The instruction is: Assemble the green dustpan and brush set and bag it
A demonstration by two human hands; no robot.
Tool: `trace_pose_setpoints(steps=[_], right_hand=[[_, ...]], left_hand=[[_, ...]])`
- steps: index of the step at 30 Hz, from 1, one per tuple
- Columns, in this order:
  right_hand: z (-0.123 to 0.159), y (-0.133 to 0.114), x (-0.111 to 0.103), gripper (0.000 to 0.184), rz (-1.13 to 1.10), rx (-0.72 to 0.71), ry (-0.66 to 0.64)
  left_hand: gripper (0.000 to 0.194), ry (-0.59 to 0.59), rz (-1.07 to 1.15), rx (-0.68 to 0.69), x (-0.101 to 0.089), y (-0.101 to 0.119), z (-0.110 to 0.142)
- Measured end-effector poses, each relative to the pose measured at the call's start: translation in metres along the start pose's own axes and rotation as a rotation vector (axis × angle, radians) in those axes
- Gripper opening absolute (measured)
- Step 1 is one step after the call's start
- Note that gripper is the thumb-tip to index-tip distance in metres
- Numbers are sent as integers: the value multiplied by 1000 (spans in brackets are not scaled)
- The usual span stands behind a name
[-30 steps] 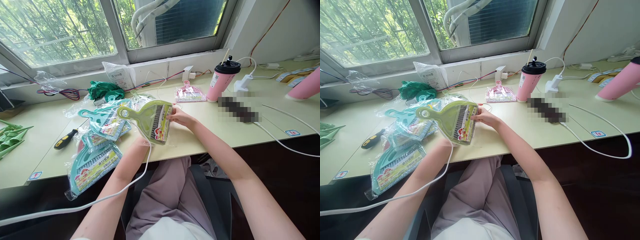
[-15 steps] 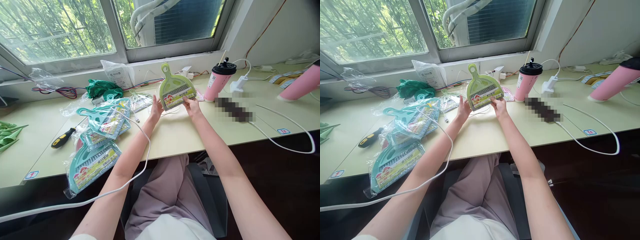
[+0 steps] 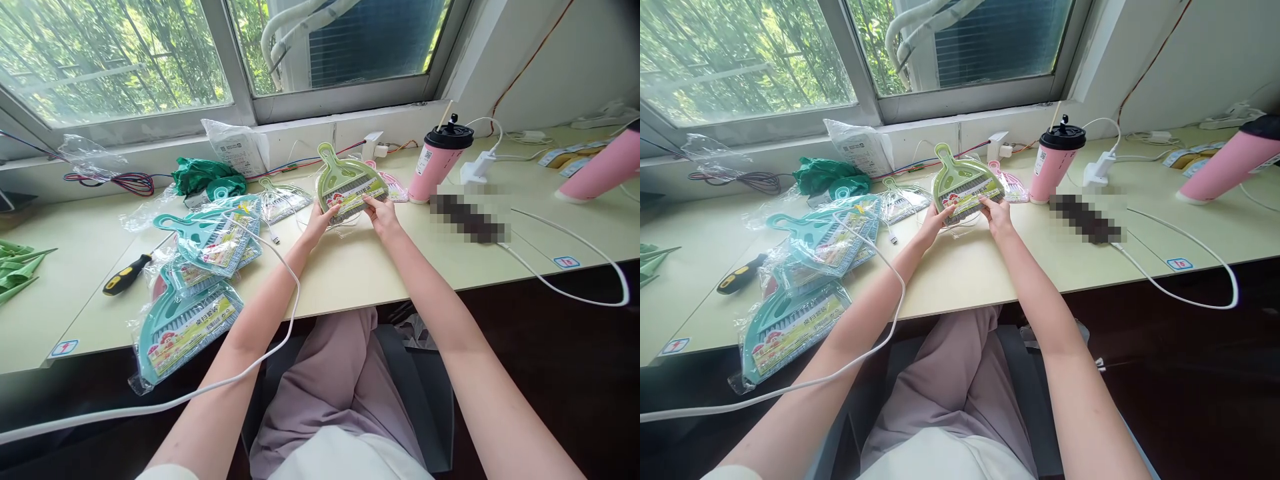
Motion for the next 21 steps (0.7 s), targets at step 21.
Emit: trace_pose_setpoints(steps=[21], right_hand=[[12, 10, 2, 27, -39, 77, 90]], left_hand=[[49, 98, 95, -16, -10, -15, -3]])
Point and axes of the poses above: each hand's wrist, its own z-axis away from the middle knuckle, its own x-axis out of the palm, y = z × x, the point moved 9 cm from there along -z, towards the middle knuckle, and after that the axes turned 11 degrees about x, right-handed, at the moved point
